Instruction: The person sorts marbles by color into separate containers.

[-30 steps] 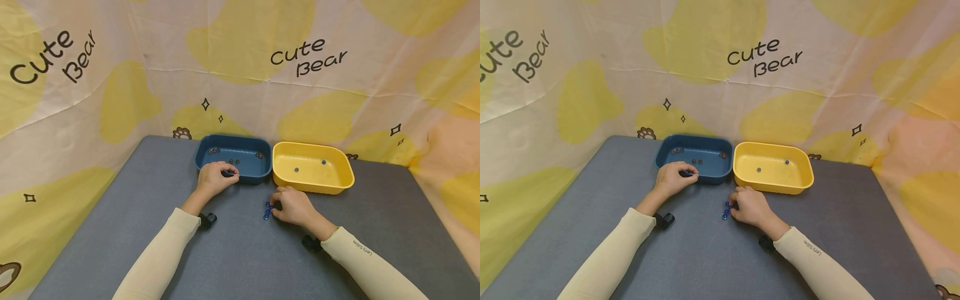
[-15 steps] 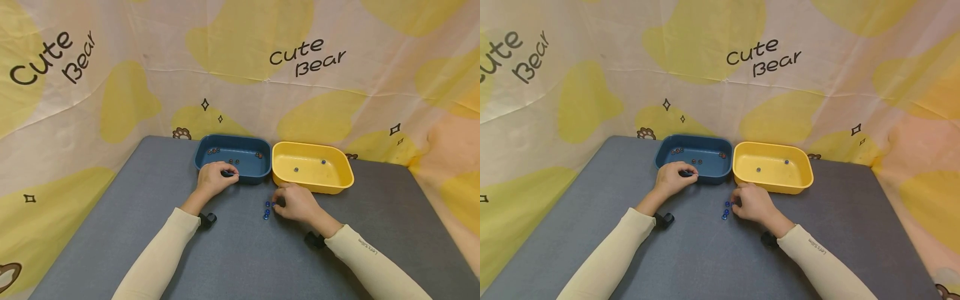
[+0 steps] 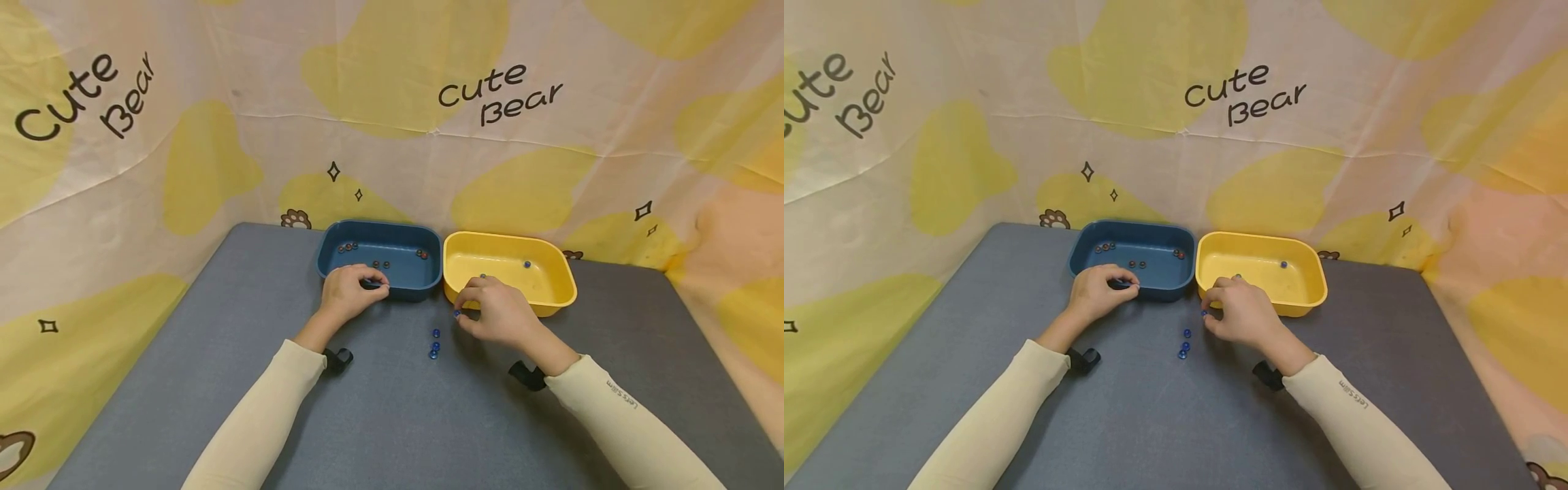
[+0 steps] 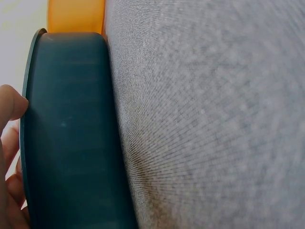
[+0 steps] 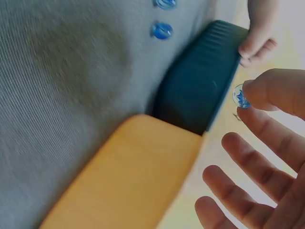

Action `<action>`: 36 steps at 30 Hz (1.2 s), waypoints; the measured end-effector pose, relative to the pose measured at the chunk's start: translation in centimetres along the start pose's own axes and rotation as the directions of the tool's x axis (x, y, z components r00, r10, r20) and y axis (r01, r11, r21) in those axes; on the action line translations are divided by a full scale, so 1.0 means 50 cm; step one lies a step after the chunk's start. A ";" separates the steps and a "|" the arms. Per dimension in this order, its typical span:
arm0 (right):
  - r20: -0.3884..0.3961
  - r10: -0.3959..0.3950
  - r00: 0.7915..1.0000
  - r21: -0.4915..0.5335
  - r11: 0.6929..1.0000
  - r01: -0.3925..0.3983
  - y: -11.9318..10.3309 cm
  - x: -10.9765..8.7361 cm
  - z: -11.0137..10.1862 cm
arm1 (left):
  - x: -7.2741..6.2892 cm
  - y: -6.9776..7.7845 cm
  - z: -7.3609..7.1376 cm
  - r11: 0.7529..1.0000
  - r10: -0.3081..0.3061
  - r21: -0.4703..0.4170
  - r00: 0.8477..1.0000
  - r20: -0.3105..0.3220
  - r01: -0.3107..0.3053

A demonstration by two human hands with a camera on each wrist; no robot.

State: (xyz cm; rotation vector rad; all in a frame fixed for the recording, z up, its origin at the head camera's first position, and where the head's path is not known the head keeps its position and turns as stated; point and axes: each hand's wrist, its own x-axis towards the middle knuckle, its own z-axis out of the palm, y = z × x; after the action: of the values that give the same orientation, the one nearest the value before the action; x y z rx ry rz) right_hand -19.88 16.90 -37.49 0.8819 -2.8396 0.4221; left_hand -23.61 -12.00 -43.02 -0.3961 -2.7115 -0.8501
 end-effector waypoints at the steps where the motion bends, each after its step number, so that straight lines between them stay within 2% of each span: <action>1: -0.003 0.003 1.000 -0.001 1.000 -0.003 0.001 0.001 -0.005 | 0.000 0.000 0.000 1.000 -0.001 0.001 1.000 0.001 0.001; 17: -0.047 0.020 0.999 -0.022 1.000 -0.021 0.044 0.015 -0.064 | -0.001 0.001 0.000 1.000 -0.022 -0.004 1.000 0.007 0.022; 21: -0.026 0.046 0.999 0.024 0.999 -0.046 0.062 0.022 -0.072 | 0.000 0.002 0.000 1.000 -0.019 -0.004 1.000 0.000 0.019; 26: 0.015 0.077 0.997 0.064 0.995 -0.078 0.089 0.030 -0.077 | 0.000 0.001 -0.001 1.000 -0.016 -0.009 1.000 -0.003 0.016; 36: 0.041 0.131 0.991 0.024 0.991 -0.132 0.154 0.041 -0.062 | -0.001 0.000 0.000 1.000 -0.009 -0.006 1.000 -0.008 0.009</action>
State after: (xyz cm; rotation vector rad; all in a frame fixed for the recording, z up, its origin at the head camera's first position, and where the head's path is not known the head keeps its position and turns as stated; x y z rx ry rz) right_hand -25.82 22.83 -35.84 0.7174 -2.9455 0.4643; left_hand -23.57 -12.01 -43.02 -0.3818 -2.7061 -0.8604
